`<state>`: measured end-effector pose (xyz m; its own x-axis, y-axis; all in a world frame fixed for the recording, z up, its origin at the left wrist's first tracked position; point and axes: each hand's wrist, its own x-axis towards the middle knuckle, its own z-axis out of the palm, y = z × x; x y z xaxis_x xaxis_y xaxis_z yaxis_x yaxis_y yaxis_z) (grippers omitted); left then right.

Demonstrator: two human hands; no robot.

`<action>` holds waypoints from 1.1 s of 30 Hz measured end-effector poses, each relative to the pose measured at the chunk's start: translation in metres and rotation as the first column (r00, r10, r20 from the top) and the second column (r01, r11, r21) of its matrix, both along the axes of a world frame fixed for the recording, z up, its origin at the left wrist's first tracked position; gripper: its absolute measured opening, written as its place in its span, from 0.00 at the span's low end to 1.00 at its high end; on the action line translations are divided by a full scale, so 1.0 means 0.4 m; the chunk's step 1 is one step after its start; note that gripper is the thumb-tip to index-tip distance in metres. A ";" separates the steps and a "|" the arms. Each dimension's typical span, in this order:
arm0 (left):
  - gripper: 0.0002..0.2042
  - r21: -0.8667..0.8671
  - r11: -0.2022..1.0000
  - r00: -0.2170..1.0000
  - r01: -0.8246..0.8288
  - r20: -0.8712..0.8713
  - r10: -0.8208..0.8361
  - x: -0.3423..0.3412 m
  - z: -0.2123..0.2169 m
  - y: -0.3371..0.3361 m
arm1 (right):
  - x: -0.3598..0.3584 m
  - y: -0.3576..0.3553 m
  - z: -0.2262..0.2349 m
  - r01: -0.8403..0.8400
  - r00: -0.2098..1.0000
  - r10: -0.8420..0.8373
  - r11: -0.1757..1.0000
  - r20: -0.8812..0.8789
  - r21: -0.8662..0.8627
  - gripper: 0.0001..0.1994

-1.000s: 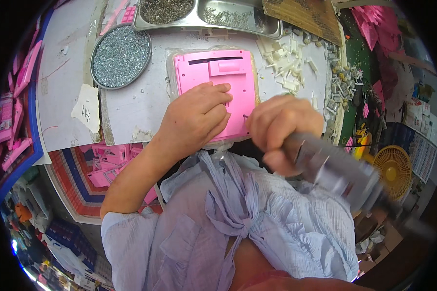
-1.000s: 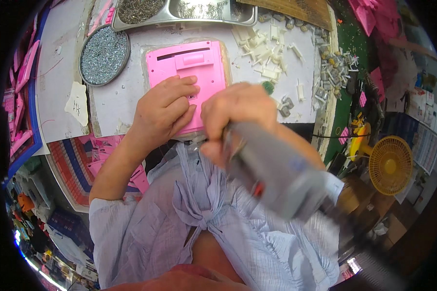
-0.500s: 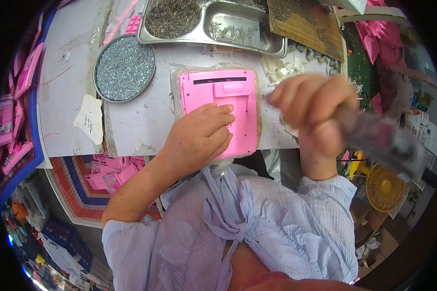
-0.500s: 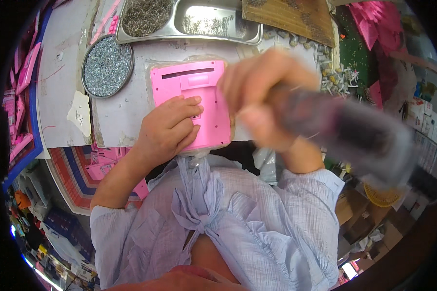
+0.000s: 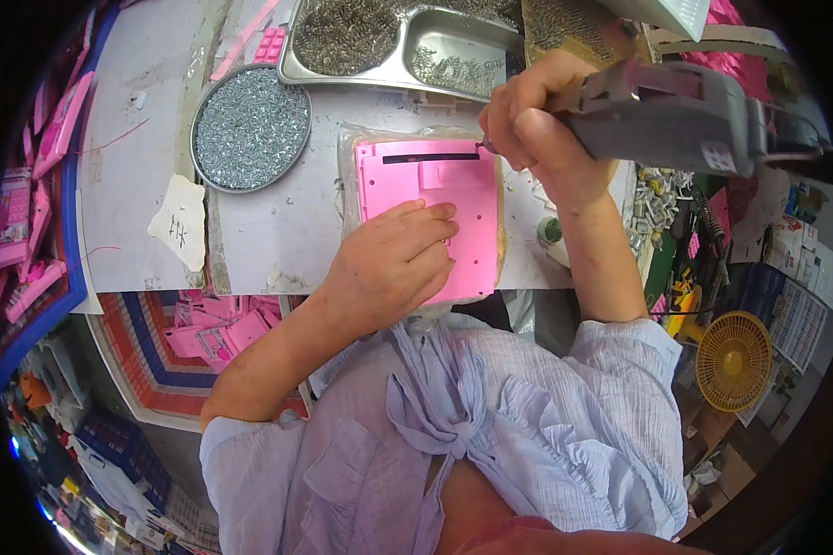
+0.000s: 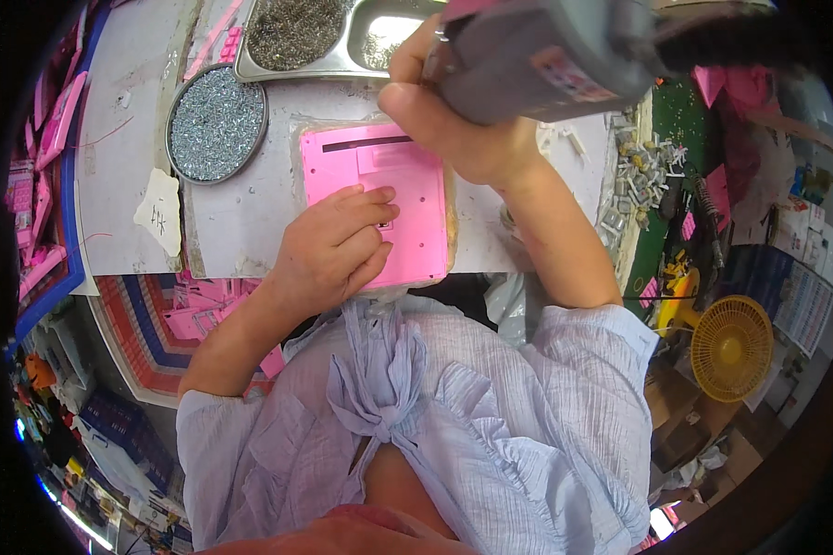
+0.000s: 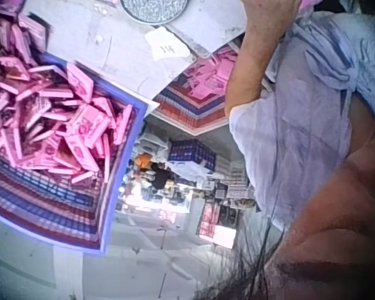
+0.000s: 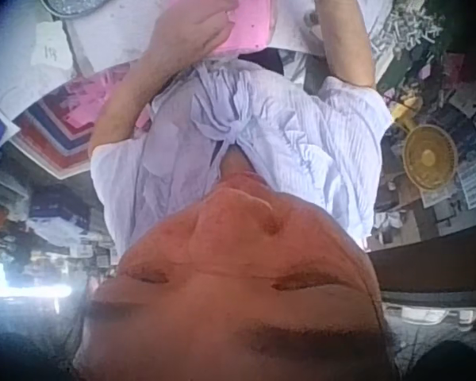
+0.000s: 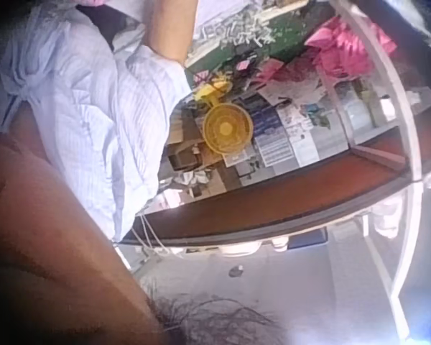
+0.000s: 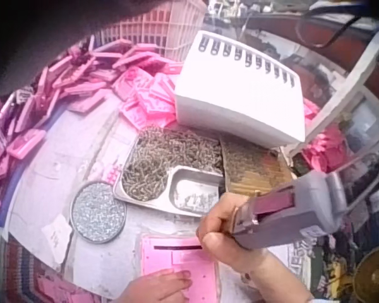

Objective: Assembling, soldering, and testing components for a pink toy camera or device at a workbench.

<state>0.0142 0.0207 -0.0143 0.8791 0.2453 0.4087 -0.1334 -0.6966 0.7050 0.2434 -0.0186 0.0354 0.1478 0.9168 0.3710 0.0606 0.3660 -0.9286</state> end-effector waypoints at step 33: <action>0.14 0.111 0.943 0.936 -0.313 0.206 0.287 -0.114 0.004 0.107 | -0.197 0.035 0.141 -0.299 0.908 0.318 0.948 -0.271 0.111 0.18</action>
